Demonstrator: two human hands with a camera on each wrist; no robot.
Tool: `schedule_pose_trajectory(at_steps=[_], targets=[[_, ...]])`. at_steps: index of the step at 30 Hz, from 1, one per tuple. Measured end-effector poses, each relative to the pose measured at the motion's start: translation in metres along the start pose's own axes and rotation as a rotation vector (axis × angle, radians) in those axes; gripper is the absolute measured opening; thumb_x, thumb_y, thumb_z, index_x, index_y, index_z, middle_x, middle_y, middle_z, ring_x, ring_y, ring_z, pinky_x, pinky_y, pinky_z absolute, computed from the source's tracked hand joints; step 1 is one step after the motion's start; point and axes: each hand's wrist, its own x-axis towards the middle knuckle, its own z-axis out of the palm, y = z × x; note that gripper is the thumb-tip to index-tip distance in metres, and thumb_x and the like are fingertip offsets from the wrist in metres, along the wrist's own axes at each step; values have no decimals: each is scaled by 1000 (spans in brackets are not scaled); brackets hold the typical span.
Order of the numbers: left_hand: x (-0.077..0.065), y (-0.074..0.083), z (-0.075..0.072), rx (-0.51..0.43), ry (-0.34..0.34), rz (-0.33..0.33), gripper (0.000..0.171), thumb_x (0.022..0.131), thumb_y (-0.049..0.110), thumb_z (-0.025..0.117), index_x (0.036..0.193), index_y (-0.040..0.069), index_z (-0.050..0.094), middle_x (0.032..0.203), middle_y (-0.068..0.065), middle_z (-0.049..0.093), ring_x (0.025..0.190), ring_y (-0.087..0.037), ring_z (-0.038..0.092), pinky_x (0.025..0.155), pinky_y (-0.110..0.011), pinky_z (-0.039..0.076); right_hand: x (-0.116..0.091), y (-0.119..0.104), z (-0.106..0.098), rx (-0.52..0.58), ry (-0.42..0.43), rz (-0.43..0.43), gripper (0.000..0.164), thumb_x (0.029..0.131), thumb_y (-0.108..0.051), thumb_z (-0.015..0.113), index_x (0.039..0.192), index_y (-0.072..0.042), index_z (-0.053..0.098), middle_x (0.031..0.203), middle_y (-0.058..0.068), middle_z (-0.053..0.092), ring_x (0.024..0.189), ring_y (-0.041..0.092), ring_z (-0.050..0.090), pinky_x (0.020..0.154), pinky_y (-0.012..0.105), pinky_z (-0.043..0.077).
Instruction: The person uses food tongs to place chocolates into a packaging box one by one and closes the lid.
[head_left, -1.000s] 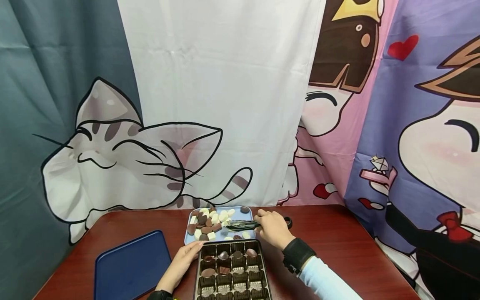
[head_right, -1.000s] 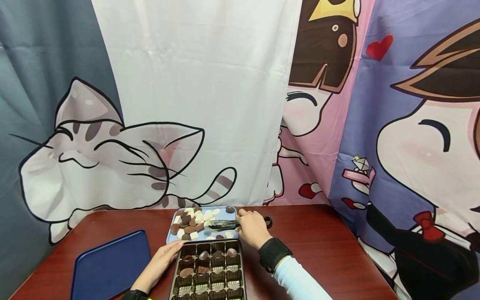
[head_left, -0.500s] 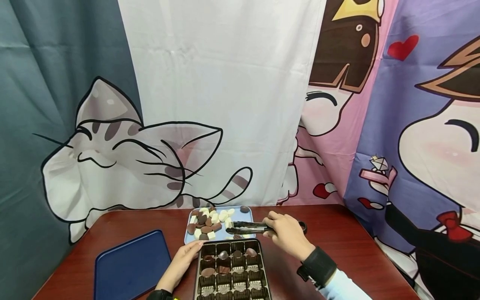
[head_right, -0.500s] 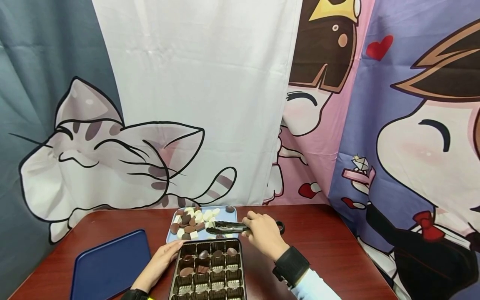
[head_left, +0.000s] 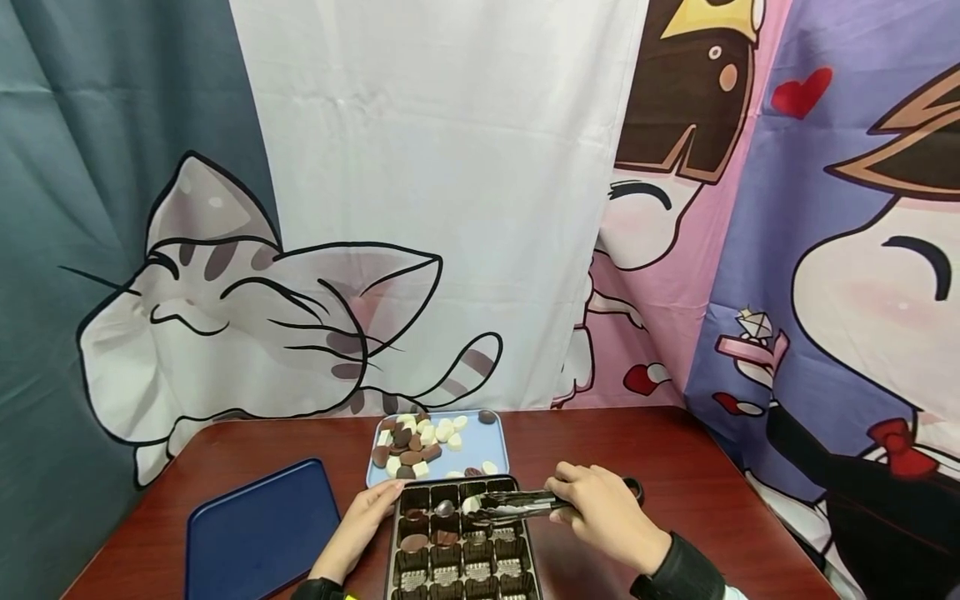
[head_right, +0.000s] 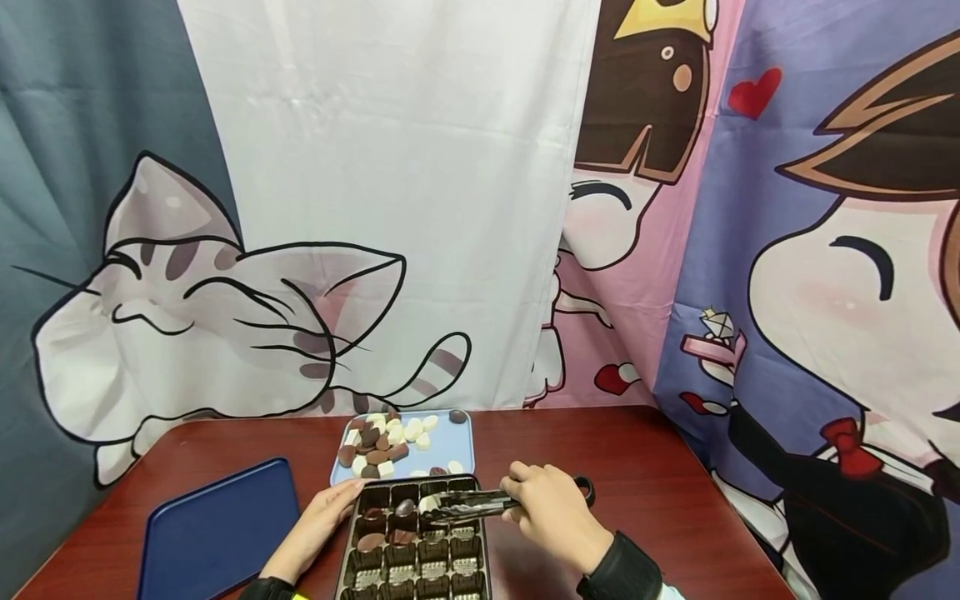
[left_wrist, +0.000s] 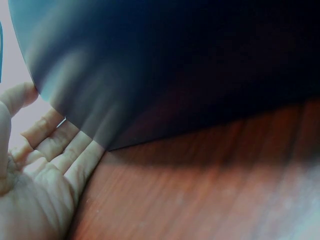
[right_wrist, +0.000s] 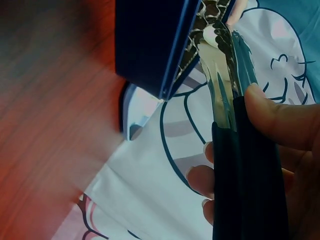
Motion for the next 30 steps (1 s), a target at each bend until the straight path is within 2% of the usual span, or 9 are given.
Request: schedule_pose_trajectory(at_steps=[7,13,15,18,20,22,25,27,30], targets=[[-1,0,1,-6,3,-10,54,121,26,44,152,-18,53,160,-40,46,151,-57,40,119,-61,49,-5,-2,0,23,-11,17,24,83,-20,95,100,-18,78,91,-11,55,70,5,50,61,25,43],[0,-2,1,-9,2,-7,54,120,25,45,152,-19,51,159,-39,47,151,-56,41,119,-61,49,0,1,-4,50,-23,71,26,87,-23,93,106,-13,80,92,-10,56,71,7,52,64,31,50],[2,-9,-2,-18,-6,25,56,120,29,48,151,-17,54,156,-37,51,148,-54,47,116,-60,52,3,3,-6,45,-9,92,26,87,-23,93,107,-12,80,91,-9,55,70,8,52,62,31,50],[11,-33,-11,-16,-34,69,58,120,34,50,151,-13,57,155,-34,55,143,-43,56,111,-54,57,10,9,-6,24,20,115,26,86,-22,94,106,-12,79,90,-8,54,71,10,55,58,31,50],[18,-47,-15,-19,-33,61,59,119,40,52,151,-8,61,154,-29,58,138,-28,62,108,-46,59,14,14,-4,5,34,127,26,86,-20,94,104,-11,79,89,-8,53,70,13,57,55,30,50],[24,-56,-17,-12,-24,30,60,118,43,53,153,-5,61,156,-27,57,137,-20,61,107,-41,59,17,21,-1,-21,42,135,25,85,-18,95,102,-10,78,88,-7,53,70,16,59,55,30,50],[23,-49,-13,0,6,7,61,118,44,52,152,-7,61,157,-31,54,142,-29,59,110,-46,58,21,32,7,-72,51,132,24,83,-14,96,98,-10,77,88,-5,55,70,21,60,56,32,52],[17,-37,-9,6,6,14,62,119,41,50,151,-12,58,158,-36,51,147,-45,52,113,-55,55,25,39,11,-109,57,122,24,82,-14,96,95,-10,76,86,-4,54,69,23,60,57,32,52],[8,-17,-4,-3,23,28,59,119,35,50,148,-15,59,155,-38,53,147,-55,47,112,-61,54,32,45,16,-144,55,114,24,80,-13,97,89,-12,74,84,-4,52,67,23,57,55,29,48]])
